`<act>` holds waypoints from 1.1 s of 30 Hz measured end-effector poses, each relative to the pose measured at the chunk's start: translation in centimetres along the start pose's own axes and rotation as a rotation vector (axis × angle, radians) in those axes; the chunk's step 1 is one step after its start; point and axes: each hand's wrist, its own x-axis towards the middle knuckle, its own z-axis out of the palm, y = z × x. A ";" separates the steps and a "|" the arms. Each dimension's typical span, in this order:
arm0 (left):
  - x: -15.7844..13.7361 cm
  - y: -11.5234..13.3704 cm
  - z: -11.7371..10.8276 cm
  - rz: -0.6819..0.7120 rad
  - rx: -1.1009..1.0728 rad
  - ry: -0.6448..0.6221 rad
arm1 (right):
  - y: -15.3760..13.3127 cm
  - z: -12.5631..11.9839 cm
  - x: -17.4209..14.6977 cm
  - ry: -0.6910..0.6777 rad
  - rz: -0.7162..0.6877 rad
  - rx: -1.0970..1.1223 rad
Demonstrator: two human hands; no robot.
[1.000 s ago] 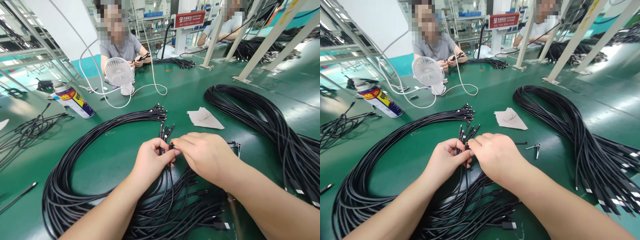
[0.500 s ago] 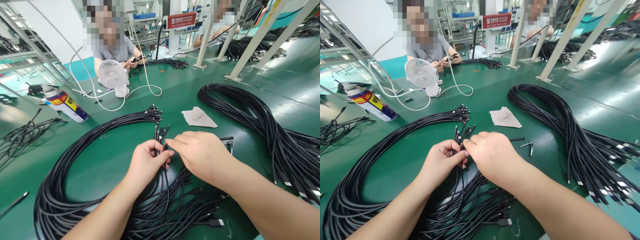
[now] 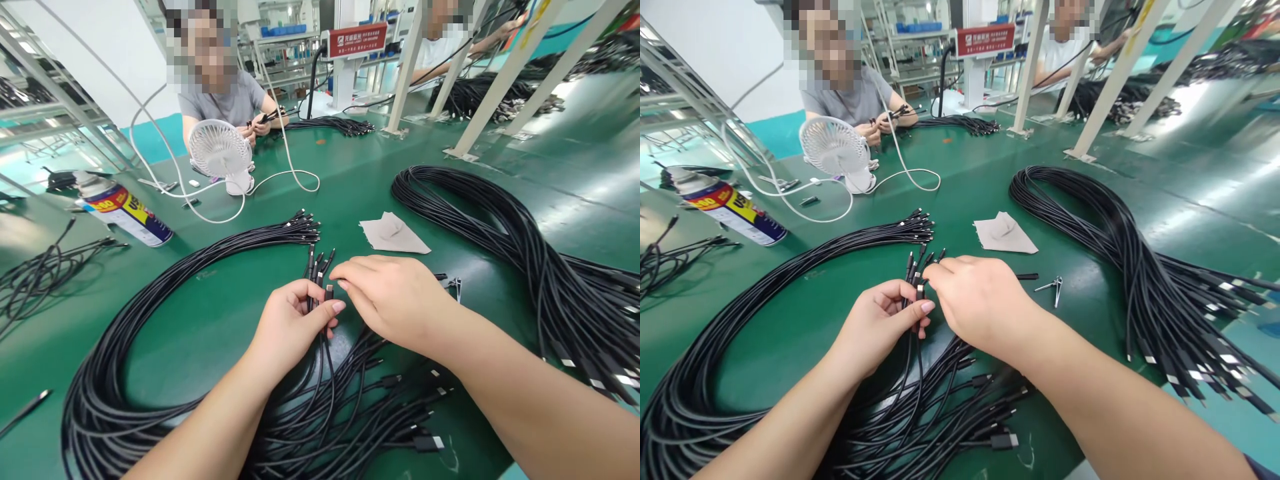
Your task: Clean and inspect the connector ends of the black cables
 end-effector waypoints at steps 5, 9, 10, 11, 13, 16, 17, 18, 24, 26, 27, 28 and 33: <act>0.0 0.1 0.0 0.007 0.044 0.005 | 0.1 -0.2 0.4 -0.083 0.059 0.181; -0.2 0.2 0.1 0.026 0.125 0.019 | 0.3 -0.3 0.5 -0.108 0.086 0.262; -0.2 0.2 0.1 0.036 0.147 0.023 | 0.3 -0.3 0.5 -0.111 0.088 0.270; -0.2 0.2 0.1 0.046 0.166 0.026 | 0.3 -0.2 0.5 -0.113 0.089 0.278; -0.3 0.1 0.1 0.056 0.194 0.028 | 0.4 -0.2 0.6 -0.121 0.093 0.298; -0.2 -0.3 -0.1 0.060 0.248 0.040 | 0.6 0.1 0.6 -0.128 0.099 0.302; -0.1 -0.4 -0.1 0.067 0.275 0.045 | 0.7 0.1 0.6 -0.130 0.099 0.297; 0.0 -0.6 -0.2 0.077 0.302 0.050 | 0.7 0.2 0.6 -0.131 0.100 0.288; 0.2 -0.8 -0.2 0.071 0.316 0.048 | 0.6 0.3 0.4 -0.105 0.055 0.213; 0.1 -0.5 -0.2 0.055 0.282 0.051 | 0.5 0.1 0.4 -0.070 0.039 0.218; 0.0 -0.3 -0.1 0.048 0.266 0.049 | 0.5 0.0 0.4 -0.044 0.043 0.231; 0.0 -0.2 -0.1 0.042 0.250 0.046 | 0.5 0.0 0.5 -0.021 0.054 0.249; 0.1 -0.4 -0.1 0.043 0.232 0.031 | 0.6 -0.1 0.6 -0.025 0.136 0.320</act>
